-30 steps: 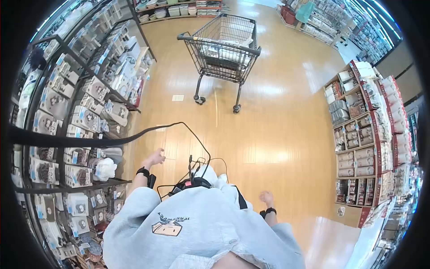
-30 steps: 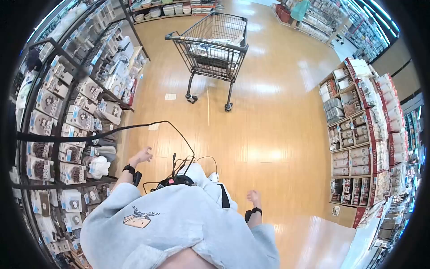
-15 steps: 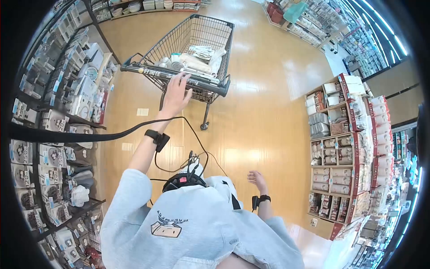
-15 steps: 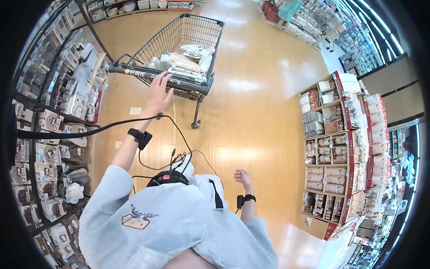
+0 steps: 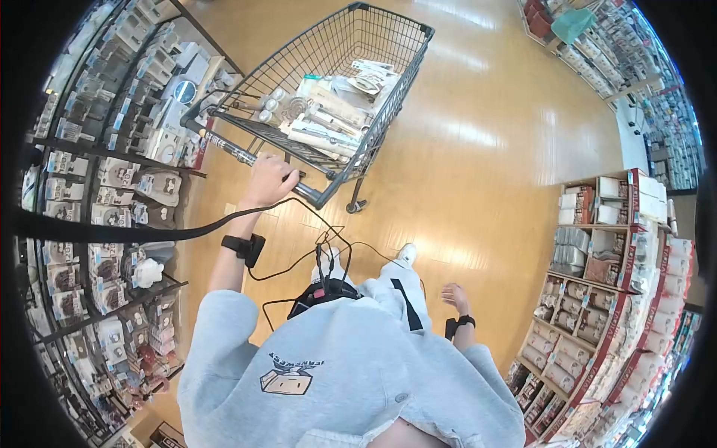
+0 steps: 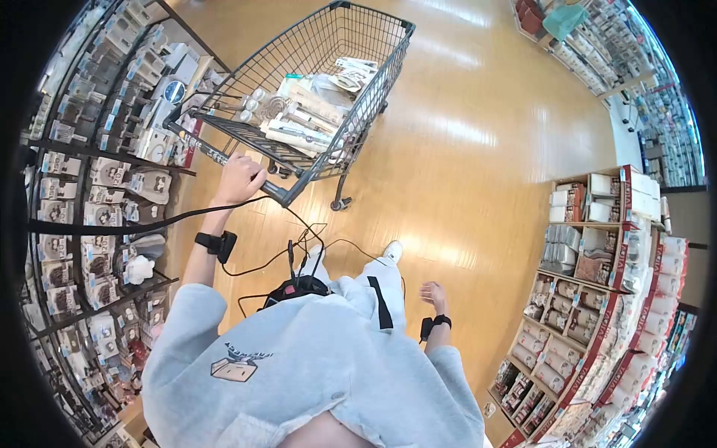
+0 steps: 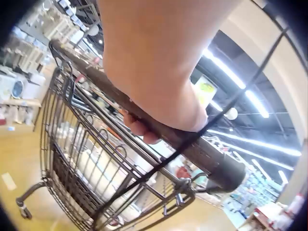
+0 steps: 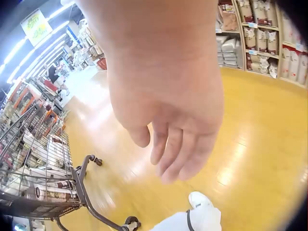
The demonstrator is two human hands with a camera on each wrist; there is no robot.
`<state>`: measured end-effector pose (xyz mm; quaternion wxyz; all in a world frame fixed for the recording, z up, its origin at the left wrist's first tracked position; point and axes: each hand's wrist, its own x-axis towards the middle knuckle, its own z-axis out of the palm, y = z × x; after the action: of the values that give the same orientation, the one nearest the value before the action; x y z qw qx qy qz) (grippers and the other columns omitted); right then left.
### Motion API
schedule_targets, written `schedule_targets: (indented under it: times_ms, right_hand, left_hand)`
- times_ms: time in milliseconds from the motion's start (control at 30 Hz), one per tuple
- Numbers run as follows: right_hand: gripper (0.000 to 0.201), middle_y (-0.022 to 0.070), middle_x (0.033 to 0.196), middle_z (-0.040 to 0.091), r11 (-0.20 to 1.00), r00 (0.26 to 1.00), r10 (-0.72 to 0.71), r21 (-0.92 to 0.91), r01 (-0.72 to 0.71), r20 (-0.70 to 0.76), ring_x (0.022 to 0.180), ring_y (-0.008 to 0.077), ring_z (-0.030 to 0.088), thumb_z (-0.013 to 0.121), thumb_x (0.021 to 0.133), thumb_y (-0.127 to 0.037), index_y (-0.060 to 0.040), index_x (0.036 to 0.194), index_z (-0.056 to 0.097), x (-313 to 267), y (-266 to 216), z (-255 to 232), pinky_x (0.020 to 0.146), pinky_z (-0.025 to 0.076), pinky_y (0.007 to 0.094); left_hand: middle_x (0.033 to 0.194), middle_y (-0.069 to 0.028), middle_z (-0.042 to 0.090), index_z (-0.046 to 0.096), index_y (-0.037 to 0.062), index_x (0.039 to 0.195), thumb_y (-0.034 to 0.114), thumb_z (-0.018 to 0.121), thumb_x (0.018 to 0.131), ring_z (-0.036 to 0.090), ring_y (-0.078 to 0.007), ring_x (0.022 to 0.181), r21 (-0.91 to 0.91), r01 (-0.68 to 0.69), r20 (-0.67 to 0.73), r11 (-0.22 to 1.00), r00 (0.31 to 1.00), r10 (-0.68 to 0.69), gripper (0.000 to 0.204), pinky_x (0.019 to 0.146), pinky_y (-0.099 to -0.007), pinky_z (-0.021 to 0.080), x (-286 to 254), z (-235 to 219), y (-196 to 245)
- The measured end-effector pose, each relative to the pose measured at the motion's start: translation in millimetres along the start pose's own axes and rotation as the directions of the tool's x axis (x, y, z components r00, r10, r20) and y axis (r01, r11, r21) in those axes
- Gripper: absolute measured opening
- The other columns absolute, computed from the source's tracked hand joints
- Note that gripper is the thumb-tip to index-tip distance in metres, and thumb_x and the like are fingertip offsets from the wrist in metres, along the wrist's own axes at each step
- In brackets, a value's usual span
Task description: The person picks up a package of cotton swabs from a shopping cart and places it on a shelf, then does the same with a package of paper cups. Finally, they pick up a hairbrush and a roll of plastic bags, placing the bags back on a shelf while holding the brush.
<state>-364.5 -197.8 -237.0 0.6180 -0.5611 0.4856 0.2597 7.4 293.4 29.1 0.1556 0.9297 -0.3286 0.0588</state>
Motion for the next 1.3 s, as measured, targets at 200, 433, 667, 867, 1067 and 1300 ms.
schedule_targets:
  times_ms: [200,433,667,867,1067,1300]
  right_hand:
    - [0.025,0.0097,0.084,0.065,0.988,0.992,-0.109,-0.112,0.101,-0.068,0.075,0.0212,0.064,0.05,0.084,-0.025,-0.0061,0.096,0.061,62,-91,-118,0.064,0.051,0.0346]
    - [0.023,0.0108,0.082,0.064,0.989,0.998,-0.07,-0.134,0.068,-0.008,0.071,0.0226,0.064,0.052,0.083,-0.023,-0.0051,0.095,0.06,129,-145,-180,0.06,0.051,0.0348]
    - [0.024,0.0118,0.084,0.065,0.961,0.99,-0.033,-0.268,0.068,0.133,0.073,0.0236,0.065,0.053,0.084,-0.024,-0.005,0.096,0.06,145,-196,-153,0.062,0.051,0.0343]
    - [0.029,0.0124,0.088,0.065,0.917,0.985,-0.091,-0.374,0.14,0.144,0.077,0.0236,0.065,0.052,0.084,-0.027,-0.0041,0.099,0.06,150,-262,-151,0.066,0.052,0.0346]
    - [0.03,0.0134,0.09,0.065,0.916,0.99,-0.136,-0.376,0.139,0.033,0.077,0.0236,0.065,0.05,0.086,-0.028,-0.0033,0.101,0.06,134,-319,-160,0.064,0.053,0.0342]
    - [0.028,0.0102,0.085,0.066,0.93,0.985,-0.137,-0.357,0.092,-0.103,0.071,0.0204,0.066,0.049,0.089,-0.027,-0.0047,0.101,0.061,125,-360,-150,0.058,0.052,0.031]
  left_hand:
    - [0.069,-0.0116,0.06,0.06,0.0016,0.063,0.019,0.057,0.072,0.055,-0.0279,0.081,0.083,0.247,0.036,0.966,0.967,-0.25,0.02,0.095,-0.0431,0.035,-25,-8,-5]
    - [0.098,-0.0168,0.062,0.063,0.0042,0.089,0.014,0.061,0.072,0.051,-0.033,0.109,0.256,0.488,-0.108,0.834,0.872,-0.477,0.02,0.1,-0.0461,0.033,-58,-2,-7]
    - [0.106,-0.0216,0.061,0.054,-0.0002,0.111,0.013,0.058,0.079,0.057,-0.0356,0.103,0.029,0.671,0.011,0.741,0.741,-0.672,0.035,0.088,-0.0401,0.044,-13,-19,37]
    - [0.099,-0.0157,0.066,0.06,0.004,0.112,0.033,0.055,0.085,0.062,-0.0259,0.09,-0.22,0.696,0.474,0.683,0.689,-0.549,0.04,0.08,-0.0337,0.048,87,25,-32]
    - [0.086,-0.0184,0.067,0.066,-0.0035,0.095,0.039,0.057,0.076,0.065,-0.0279,0.082,0.096,0.941,0.459,0.325,0.248,-0.853,0.047,0.073,-0.0357,0.05,103,129,-152]
    - [0.087,-0.0222,0.066,0.066,-0.0042,0.09,0.03,0.061,0.069,0.066,-0.036,0.08,0.085,0.979,0.289,0.186,0.155,-0.945,0.041,0.07,-0.0412,0.054,92,284,-205]
